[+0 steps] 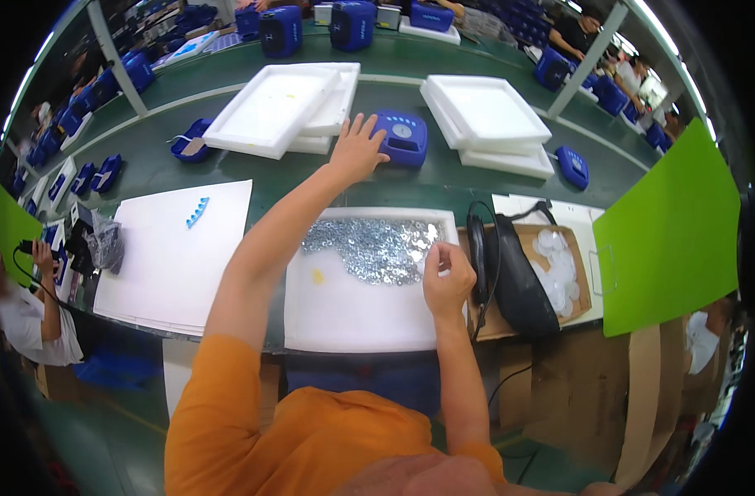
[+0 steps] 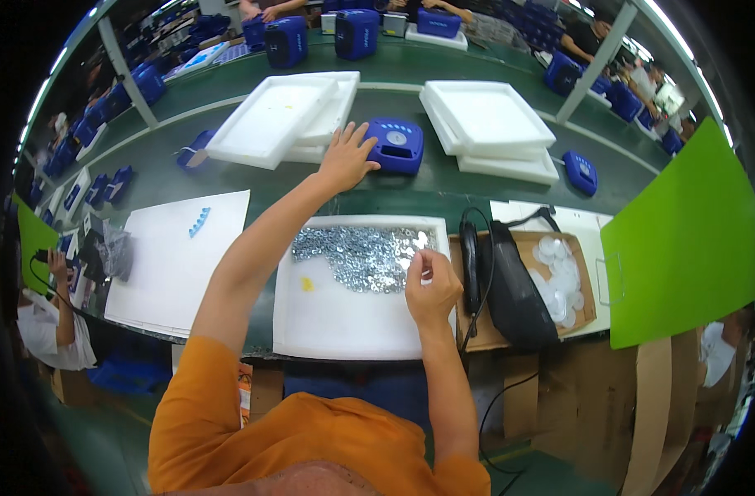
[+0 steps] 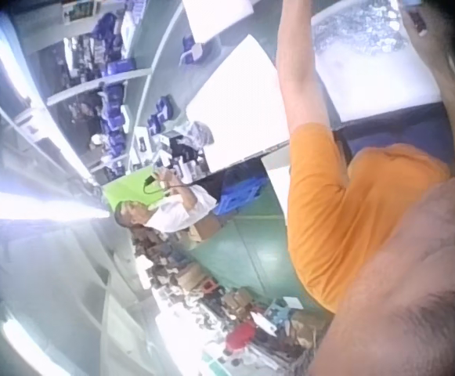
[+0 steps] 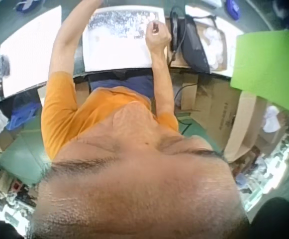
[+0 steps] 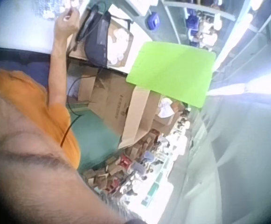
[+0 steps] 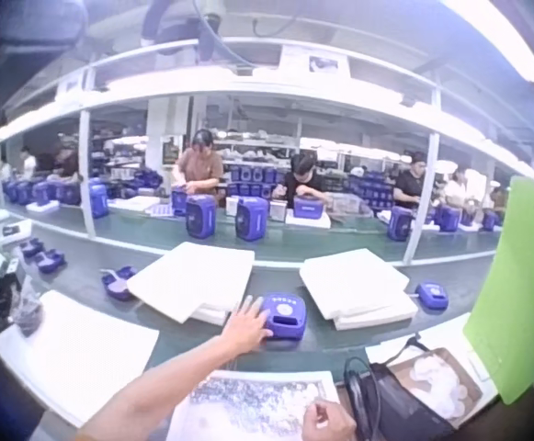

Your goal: Assembling internal components into a blue plastic electronic device housing and securing them using an electric screwdriver.

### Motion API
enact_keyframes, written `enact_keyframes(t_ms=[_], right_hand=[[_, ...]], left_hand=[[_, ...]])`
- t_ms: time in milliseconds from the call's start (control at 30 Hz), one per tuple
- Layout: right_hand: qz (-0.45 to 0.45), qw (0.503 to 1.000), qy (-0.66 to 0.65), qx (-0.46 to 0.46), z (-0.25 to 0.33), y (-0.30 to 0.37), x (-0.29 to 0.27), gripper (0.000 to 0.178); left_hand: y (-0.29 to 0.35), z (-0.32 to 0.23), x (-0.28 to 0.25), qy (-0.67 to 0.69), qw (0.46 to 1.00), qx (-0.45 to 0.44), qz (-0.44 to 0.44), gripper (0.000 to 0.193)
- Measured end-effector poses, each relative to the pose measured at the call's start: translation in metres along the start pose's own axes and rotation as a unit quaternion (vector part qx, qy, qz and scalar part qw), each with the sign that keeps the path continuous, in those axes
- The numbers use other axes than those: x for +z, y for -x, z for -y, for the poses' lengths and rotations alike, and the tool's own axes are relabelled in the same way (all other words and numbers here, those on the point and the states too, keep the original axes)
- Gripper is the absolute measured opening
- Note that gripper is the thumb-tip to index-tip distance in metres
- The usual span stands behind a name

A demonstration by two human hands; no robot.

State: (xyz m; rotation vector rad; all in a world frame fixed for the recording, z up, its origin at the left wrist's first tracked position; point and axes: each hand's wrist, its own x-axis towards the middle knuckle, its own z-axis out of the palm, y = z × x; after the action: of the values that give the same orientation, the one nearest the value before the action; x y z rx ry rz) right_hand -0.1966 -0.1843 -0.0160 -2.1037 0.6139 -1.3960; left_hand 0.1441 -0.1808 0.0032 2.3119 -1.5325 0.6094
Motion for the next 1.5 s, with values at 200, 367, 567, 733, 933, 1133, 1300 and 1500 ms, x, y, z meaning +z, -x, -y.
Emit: enact_keyframes(t_ms=[200, 367, 567, 733, 933, 1133, 1300, 1500], right_hand=[[0.022, 0.999, -0.001, 0.036, -0.008, 0.006, -0.008, 0.005], [0.043, 0.999, -0.016, 0.030, -0.002, 0.003, -0.011, 0.005], [0.070, 0.997, -0.031, 0.021, 0.004, 0.001, -0.002, 0.004], [0.103, 0.994, -0.024, 0.036, 0.004, 0.006, -0.002, 0.005], [0.125, 0.991, -0.023, 0.050, -0.002, 0.011, -0.002, 0.006], [0.134, 0.990, -0.028, 0.030, 0.001, 0.008, -0.001, 0.008], [0.130, 0.991, -0.031, 0.017, 0.004, 0.006, -0.006, 0.008], [0.166, 0.982, -0.077, -0.051, 0.070, -0.027, -0.017, 0.011]], left_hand=[[0.007, 0.044, -0.024, -0.019, 1.000, -0.015, -0.010, 0.051], [0.050, 0.152, -0.060, 0.026, 0.968, -0.150, -0.200, 0.025], [0.144, 0.303, -0.082, -0.048, 0.934, -0.347, -0.073, 0.048], [0.167, 0.327, -0.066, -0.113, 0.893, -0.430, 0.070, 0.065], [0.169, 0.326, -0.070, -0.173, 0.904, -0.378, 0.098, 0.046], [0.175, 0.331, -0.116, -0.108, 0.944, -0.309, -0.036, 0.028], [0.184, 0.295, -0.175, 0.182, 0.888, -0.375, -0.193, 0.028], [0.199, 0.181, -0.269, 0.390, 0.865, -0.297, -0.107, 0.026]])
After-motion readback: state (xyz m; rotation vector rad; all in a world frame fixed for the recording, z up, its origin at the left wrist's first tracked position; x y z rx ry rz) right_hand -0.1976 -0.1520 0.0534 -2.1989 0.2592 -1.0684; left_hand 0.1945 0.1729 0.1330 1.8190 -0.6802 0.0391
